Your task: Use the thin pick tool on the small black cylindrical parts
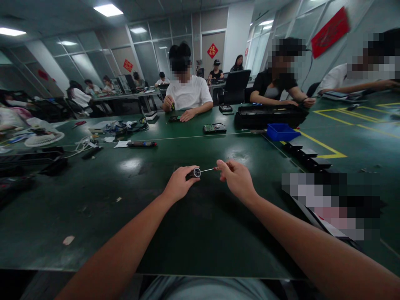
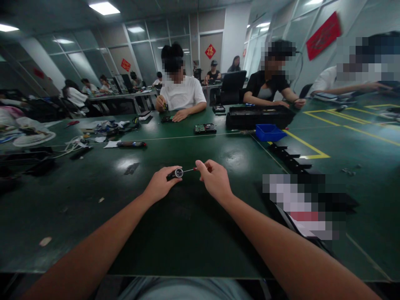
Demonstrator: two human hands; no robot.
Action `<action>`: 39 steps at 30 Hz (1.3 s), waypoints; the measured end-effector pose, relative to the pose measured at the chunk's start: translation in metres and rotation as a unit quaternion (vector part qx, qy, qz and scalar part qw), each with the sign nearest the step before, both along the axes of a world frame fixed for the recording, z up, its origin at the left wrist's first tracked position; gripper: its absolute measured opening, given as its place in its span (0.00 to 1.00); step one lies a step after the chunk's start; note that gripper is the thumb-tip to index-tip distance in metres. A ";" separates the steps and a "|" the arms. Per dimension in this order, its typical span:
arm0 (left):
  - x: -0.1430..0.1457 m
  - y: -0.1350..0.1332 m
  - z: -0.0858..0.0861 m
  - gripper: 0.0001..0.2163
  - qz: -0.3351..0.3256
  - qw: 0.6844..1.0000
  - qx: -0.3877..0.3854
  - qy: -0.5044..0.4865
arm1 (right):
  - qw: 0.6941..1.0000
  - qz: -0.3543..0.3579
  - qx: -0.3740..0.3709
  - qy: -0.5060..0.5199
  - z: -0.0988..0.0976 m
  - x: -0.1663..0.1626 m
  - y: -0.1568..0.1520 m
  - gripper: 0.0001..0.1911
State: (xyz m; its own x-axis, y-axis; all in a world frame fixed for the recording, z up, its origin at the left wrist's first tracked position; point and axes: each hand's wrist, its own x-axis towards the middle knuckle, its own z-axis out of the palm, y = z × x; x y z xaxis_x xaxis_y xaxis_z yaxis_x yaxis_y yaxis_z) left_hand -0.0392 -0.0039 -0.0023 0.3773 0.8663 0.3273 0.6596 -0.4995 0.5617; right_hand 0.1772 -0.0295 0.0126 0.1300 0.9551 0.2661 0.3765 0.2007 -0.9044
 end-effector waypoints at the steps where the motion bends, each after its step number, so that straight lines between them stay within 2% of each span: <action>1: -0.001 0.000 0.000 0.17 -0.004 1.000 0.004 0.000 | 0.999 -0.025 -0.003 -0.041 0.002 0.001 -0.001 0.25; 6: -0.002 0.001 -0.002 0.18 -0.018 1.000 0.015 0.012 | 0.992 -0.045 0.012 -0.119 0.006 0.001 -0.002 0.30; 15: -0.002 0.002 -0.001 0.18 0.002 1.000 0.012 0.007 | 0.988 -0.018 0.044 -0.146 0.004 0.001 -0.006 0.23; 20: -0.003 0.003 -0.001 0.18 0.000 1.000 0.013 0.017 | 0.992 0.054 0.075 -0.089 0.002 0.000 -0.006 0.10; 23: -0.003 0.004 -0.002 0.17 -0.001 1.000 0.014 0.019 | 0.988 0.109 0.084 -0.072 0.004 -0.002 -0.008 0.07; 26: -0.003 0.003 -0.001 0.17 0.001 1.000 0.012 0.013 | 0.988 0.121 0.058 -0.072 0.005 -0.003 -0.009 0.10; 30: -0.002 0.002 0.000 0.17 -0.001 1.000 0.009 0.014 | 0.995 0.080 0.015 -0.065 0.003 -0.003 -0.007 0.21; 33: -0.002 0.001 0.000 0.17 -0.009 1.000 0.010 0.019 | 0.996 0.067 0.030 -0.059 0.000 -0.002 -0.005 0.18; 39: -0.003 0.002 -0.002 0.17 -0.005 1.000 0.015 0.013 | 0.992 0.089 0.051 -0.077 -0.001 -0.004 -0.009 0.15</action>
